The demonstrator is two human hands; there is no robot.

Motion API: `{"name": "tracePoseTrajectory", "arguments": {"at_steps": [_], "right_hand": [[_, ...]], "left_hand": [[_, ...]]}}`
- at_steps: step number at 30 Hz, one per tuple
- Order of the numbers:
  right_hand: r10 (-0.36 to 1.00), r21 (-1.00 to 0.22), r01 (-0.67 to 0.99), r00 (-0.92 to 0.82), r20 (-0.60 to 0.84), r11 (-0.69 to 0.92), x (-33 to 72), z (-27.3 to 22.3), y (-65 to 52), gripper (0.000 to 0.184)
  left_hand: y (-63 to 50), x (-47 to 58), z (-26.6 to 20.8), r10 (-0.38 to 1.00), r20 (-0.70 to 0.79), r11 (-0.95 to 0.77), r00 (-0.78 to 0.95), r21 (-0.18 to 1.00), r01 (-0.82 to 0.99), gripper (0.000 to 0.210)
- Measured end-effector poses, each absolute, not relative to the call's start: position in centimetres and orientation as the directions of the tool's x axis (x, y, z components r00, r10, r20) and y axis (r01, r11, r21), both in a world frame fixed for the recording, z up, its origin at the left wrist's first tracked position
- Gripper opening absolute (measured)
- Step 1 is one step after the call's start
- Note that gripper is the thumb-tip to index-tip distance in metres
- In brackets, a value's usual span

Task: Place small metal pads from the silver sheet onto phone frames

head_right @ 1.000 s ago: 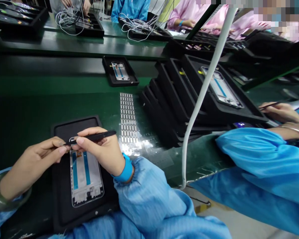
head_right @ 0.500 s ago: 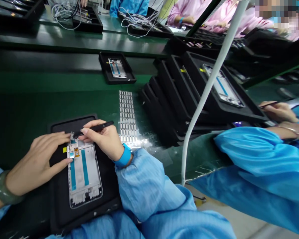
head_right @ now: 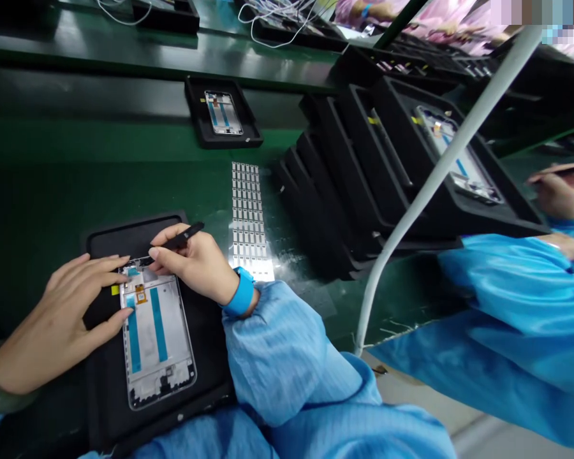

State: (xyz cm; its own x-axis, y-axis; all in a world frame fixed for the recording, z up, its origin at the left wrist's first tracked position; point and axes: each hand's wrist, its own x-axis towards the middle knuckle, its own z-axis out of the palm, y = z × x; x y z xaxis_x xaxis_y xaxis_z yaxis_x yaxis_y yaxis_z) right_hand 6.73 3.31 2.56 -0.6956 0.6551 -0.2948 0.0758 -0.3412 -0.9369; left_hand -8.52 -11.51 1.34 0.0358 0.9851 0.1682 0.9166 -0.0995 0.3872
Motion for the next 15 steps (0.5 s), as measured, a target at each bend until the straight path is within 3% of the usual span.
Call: {"name": "tracePoseTrajectory", "arguments": {"at_steps": [15], "right_hand": [[0.638,-0.944,0.110,-0.712,-0.292,-0.310,6.55,2.40,3.31,0.029]], "left_hand": [[-11.49,-8.56,1.18,0.981,0.185,-0.116,0.049,0.372,0.921,0.035]]}}
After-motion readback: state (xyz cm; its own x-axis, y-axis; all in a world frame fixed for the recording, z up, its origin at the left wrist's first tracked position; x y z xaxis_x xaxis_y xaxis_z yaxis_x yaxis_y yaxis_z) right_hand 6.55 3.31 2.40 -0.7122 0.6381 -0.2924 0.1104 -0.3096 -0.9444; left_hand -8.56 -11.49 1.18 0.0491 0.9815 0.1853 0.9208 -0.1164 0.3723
